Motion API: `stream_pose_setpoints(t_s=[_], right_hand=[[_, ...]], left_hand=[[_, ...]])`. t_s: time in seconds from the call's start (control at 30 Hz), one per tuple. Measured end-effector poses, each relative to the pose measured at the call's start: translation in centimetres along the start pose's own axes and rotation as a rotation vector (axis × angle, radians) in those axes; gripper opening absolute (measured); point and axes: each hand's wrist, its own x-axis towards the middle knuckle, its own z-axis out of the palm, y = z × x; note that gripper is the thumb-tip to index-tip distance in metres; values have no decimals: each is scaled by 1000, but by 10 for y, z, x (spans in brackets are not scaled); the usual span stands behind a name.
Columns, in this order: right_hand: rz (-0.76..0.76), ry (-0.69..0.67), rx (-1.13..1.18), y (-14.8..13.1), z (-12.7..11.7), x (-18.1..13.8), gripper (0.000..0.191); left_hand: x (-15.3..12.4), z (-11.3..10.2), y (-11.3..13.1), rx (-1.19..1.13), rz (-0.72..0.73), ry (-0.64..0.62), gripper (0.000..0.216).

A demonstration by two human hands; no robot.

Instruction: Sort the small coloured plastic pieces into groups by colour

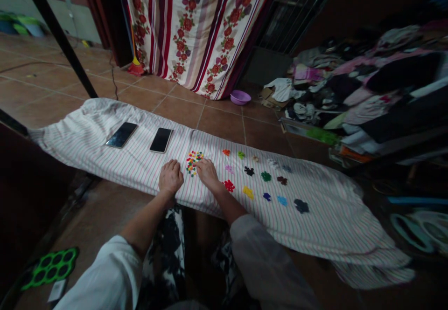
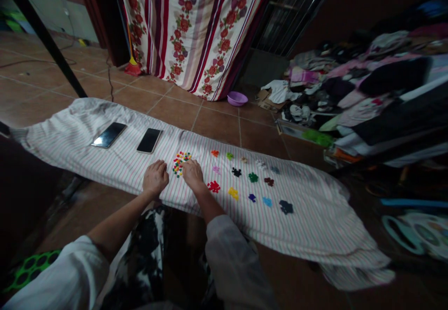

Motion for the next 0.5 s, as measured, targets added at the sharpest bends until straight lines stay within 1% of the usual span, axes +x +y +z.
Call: stream_pose_setpoints(t_s=[0.3, 0.5], right_hand=[[-2, -33, -42, -5, 4, 12, 26], [19, -20, -52, -7, 3, 13, 16]], left_hand=[[0, 1, -1, -12, -1, 9, 35], [0, 2, -1, -15, -1, 12, 36]])
